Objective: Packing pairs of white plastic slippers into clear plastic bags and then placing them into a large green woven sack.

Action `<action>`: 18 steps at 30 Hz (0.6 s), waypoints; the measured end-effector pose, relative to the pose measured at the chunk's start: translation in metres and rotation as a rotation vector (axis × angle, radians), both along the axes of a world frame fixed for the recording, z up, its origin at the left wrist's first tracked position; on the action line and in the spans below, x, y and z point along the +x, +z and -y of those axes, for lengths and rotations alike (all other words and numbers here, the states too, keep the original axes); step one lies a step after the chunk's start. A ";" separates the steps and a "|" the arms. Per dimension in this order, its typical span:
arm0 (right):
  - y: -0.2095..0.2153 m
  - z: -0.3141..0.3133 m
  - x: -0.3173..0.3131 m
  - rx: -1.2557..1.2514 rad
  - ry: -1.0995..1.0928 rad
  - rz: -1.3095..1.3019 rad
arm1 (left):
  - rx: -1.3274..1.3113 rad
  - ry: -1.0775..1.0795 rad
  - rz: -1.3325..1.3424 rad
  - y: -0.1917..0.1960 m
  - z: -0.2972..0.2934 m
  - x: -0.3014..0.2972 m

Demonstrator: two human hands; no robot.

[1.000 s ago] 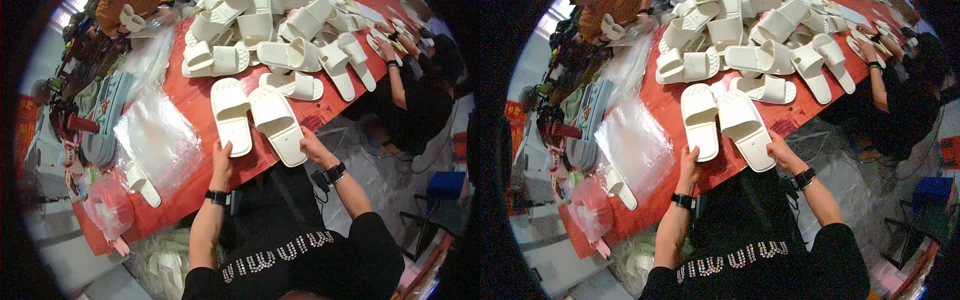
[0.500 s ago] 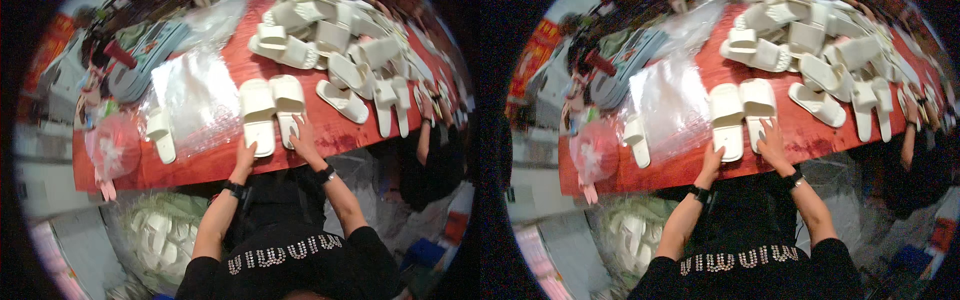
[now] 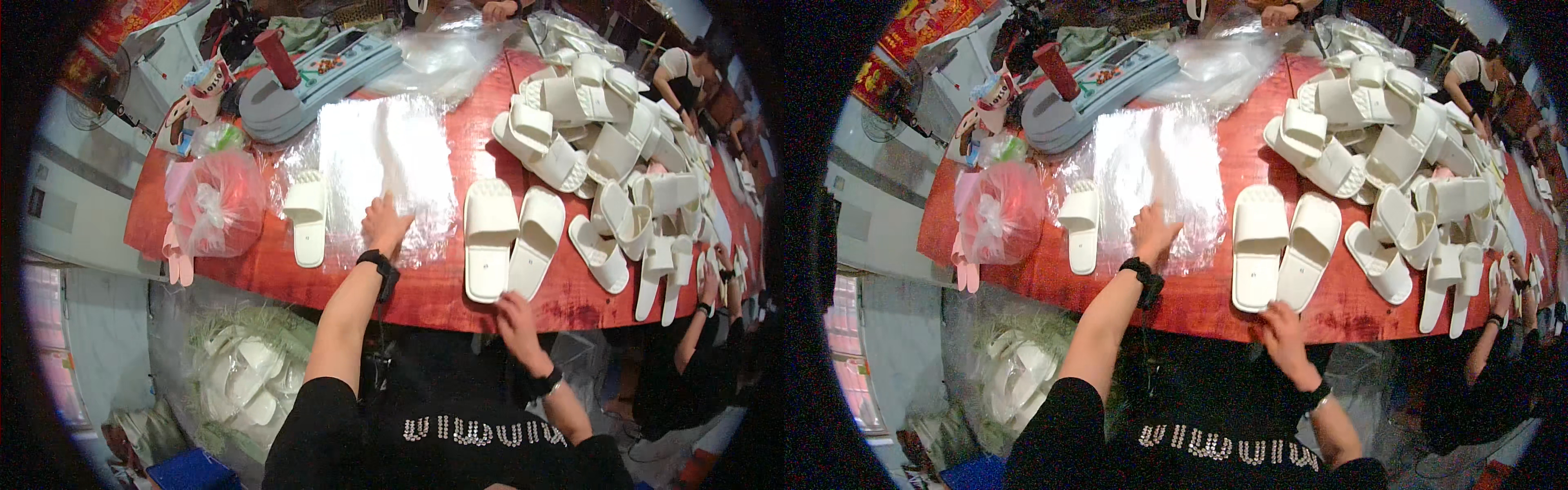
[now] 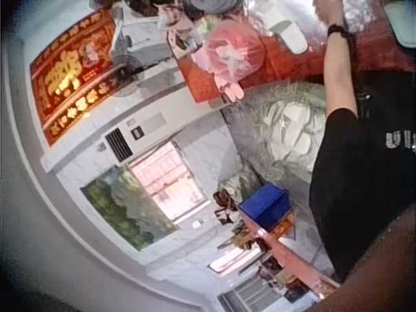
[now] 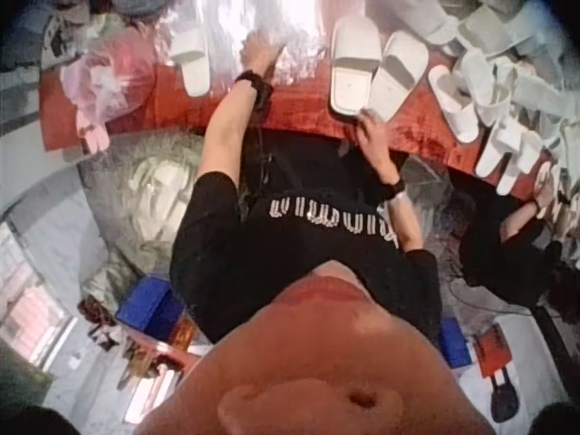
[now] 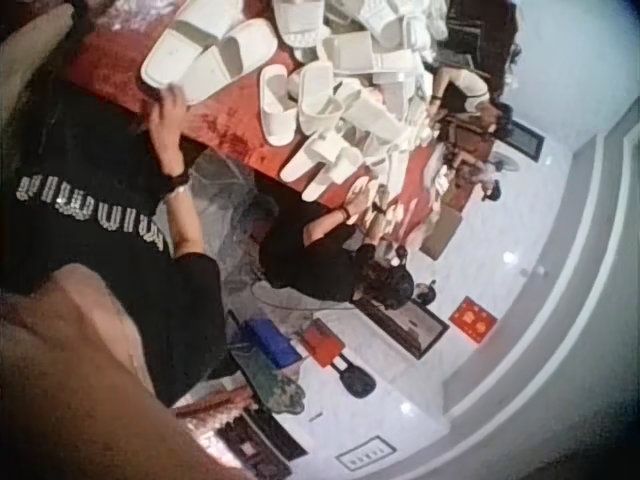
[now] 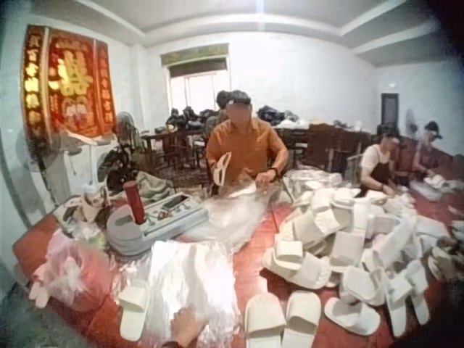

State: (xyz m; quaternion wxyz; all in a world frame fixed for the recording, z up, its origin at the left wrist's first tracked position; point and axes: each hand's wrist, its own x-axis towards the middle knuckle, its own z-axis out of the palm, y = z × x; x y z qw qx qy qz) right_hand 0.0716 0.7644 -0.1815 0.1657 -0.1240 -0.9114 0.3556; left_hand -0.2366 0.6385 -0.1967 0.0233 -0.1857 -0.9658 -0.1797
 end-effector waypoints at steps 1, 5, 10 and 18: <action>-0.001 0.003 0.006 -0.079 0.036 0.009 | -0.082 -0.002 0.150 -0.003 0.003 -0.006; 0.012 0.014 0.012 -0.304 0.043 0.135 | 0.330 0.021 0.320 -0.018 0.015 -0.032; 0.012 0.011 0.017 -0.413 -0.021 0.169 | 0.542 -0.091 0.070 0.020 -0.002 -0.038; 0.099 0.027 -0.053 0.316 -0.018 -0.271 | 0.286 -0.735 -0.472 0.100 -0.039 0.057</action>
